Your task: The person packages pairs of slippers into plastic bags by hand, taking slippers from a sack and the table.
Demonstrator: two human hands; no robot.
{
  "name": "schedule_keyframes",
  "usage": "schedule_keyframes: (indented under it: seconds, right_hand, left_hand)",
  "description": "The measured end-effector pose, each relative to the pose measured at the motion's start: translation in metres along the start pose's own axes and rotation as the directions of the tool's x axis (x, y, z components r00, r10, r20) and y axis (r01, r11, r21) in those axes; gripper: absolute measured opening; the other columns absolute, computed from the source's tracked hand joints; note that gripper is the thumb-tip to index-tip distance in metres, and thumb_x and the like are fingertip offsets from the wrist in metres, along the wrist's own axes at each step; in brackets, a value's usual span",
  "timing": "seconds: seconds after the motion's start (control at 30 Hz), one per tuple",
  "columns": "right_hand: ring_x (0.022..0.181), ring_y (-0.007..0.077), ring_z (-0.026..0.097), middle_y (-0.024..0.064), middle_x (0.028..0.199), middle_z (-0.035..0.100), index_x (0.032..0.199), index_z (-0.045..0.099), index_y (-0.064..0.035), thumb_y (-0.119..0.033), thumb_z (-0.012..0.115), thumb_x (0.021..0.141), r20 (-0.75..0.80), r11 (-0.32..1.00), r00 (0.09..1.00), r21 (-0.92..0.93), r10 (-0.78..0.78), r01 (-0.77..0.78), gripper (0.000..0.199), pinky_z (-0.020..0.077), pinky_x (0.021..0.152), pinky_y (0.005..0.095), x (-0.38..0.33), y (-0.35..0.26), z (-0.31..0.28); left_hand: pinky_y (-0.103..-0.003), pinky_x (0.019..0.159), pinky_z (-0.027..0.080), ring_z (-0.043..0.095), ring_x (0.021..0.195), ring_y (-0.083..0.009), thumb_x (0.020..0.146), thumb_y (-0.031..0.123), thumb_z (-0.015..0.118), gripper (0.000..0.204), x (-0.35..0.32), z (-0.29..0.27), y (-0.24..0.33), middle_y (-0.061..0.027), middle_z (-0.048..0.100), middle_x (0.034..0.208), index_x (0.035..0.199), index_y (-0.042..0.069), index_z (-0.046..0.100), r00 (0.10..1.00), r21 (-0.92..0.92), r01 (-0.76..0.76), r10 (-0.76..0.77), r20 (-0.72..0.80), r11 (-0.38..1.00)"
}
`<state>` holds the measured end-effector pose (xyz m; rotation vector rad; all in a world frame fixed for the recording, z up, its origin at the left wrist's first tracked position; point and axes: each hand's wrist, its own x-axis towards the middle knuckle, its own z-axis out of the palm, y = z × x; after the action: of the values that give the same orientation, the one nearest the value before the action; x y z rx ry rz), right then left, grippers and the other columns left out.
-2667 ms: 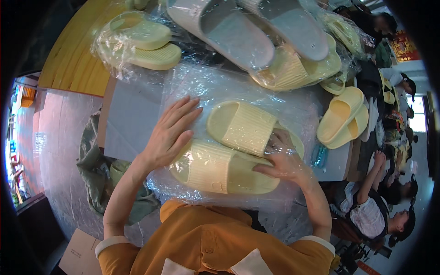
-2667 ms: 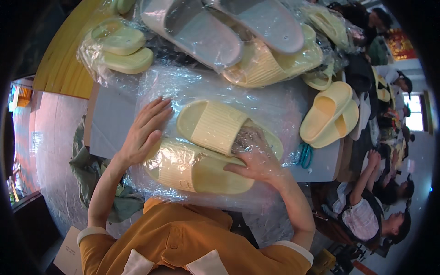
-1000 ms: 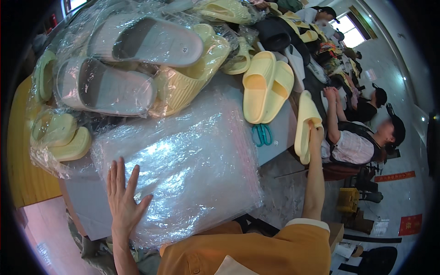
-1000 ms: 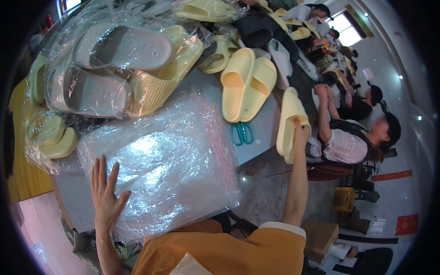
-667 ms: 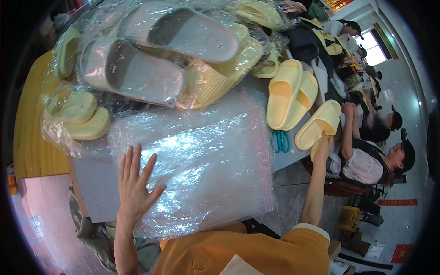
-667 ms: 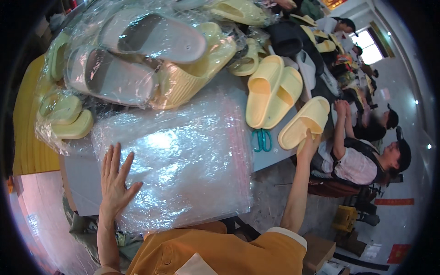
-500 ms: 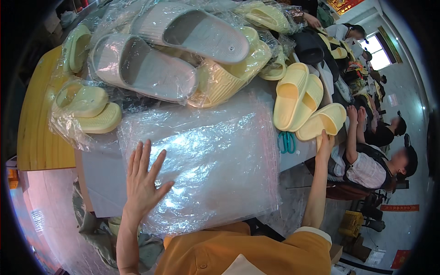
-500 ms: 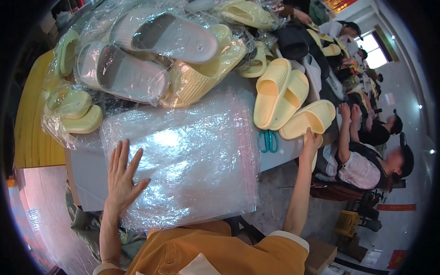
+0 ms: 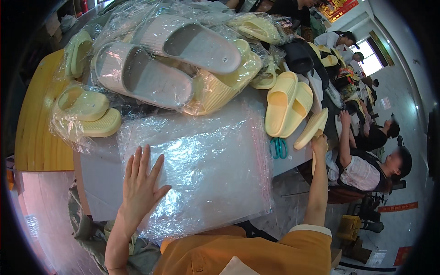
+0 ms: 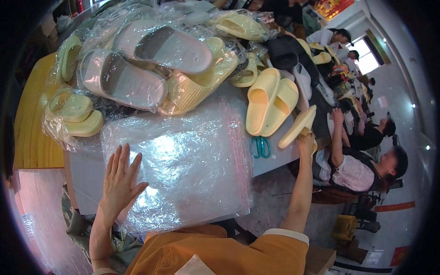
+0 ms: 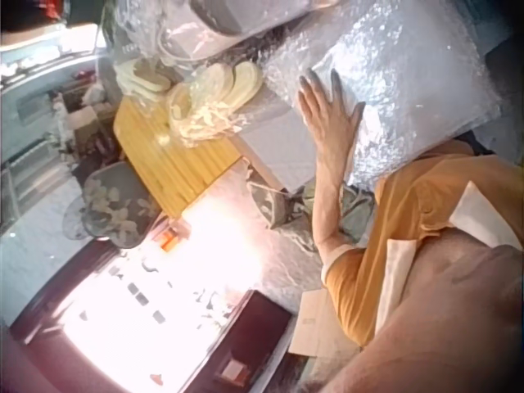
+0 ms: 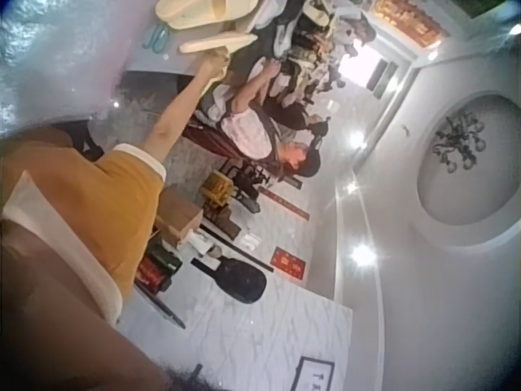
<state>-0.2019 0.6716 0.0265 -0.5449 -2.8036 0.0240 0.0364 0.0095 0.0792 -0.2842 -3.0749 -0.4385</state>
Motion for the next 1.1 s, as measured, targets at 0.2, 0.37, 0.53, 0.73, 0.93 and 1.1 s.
schedule_keyframes:
  seconds: [0.2,0.37,0.53,0.73,0.93,1.1]
  right_hand:
    - [0.107,0.0395,0.062,0.0191,0.119,0.057,0.113,0.069,-0.0083,-0.019,0.073,0.085,-0.163,0.991,0.978,-0.039,-0.132,0.128,0.030,0.0514,0.091,0.0473,-0.032,0.000,-0.056]
    - [0.110,0.0382,0.054,0.0165,0.109,0.056,0.121,0.065,-0.0110,-0.022,0.076,0.084,-0.426,0.985,0.903,0.123,-0.055,0.118,0.040,0.0432,0.100,0.0468,-0.053,0.018,-0.037]
    - [0.128,0.0433,0.047,0.0265,0.141,0.050,0.151,0.040,-0.0104,-0.023,0.076,0.083,-0.265,0.951,0.964,0.292,-0.019,0.099,0.078,0.0374,0.110,0.0474,-0.056,0.054,-0.005]
    - [0.120,0.0414,0.058,0.0287,0.131,0.058,0.134,0.058,-0.0006,-0.015,0.068,0.088,0.031,0.951,0.974,-0.214,-0.223,0.224,0.049,0.0441,0.102,0.0501,-0.087,-0.041,-0.069]
    - [0.103,0.0327,0.068,0.0217,0.113,0.069,0.122,0.065,0.0015,-0.010,0.062,0.096,-0.062,0.795,0.874,0.388,-0.482,0.466,0.029,0.0534,0.086,0.0367,-0.120,-0.226,-0.186]
    - [0.104,0.0264,0.069,0.0176,0.111,0.070,0.119,0.066,0.0022,-0.013,0.065,0.095,-0.025,0.340,0.633,0.827,-0.774,0.447,0.028,0.0533,0.088,0.0326,-0.135,-0.374,-0.194]
  left_hand:
    - [-0.051,0.119,0.027,0.034,0.143,-0.0401,0.080,0.023,0.076,0.066,0.028,0.000,0.007,-0.0189,0.041,0.151,0.139,0.006,0.054,0.993,-0.132,-0.050,0.035,-0.115,0.990]
    - [-0.054,0.123,0.014,0.021,0.150,-0.0401,0.082,0.020,0.072,0.069,0.037,0.011,0.009,-0.0196,0.030,0.160,0.145,0.006,0.048,0.989,-0.059,-0.060,0.051,-0.141,0.996]
    - [-0.054,0.124,0.010,0.014,0.153,-0.0399,0.085,0.024,0.067,0.069,0.039,0.017,0.003,-0.0189,0.024,0.163,0.149,0.008,0.045,0.995,-0.059,-0.014,0.008,-0.101,0.998]
    - [-0.054,0.124,0.009,0.013,0.153,-0.0409,0.088,0.033,0.066,0.069,0.035,0.021,-0.004,-0.0197,0.022,0.164,0.150,0.013,0.045,0.996,-0.075,-0.034,0.027,-0.088,0.997]
    - [-0.054,0.124,0.010,0.013,0.152,-0.0404,0.090,0.037,0.064,0.067,0.032,0.025,-0.008,-0.0193,0.024,0.163,0.149,0.013,0.045,0.992,-0.091,-0.030,0.018,-0.129,0.995]
    - [-0.054,0.124,0.010,0.014,0.153,-0.0395,0.092,0.041,0.062,0.066,0.028,0.032,-0.013,-0.0184,0.024,0.163,0.150,0.014,0.043,0.984,-0.102,-0.058,0.039,-0.176,0.993]
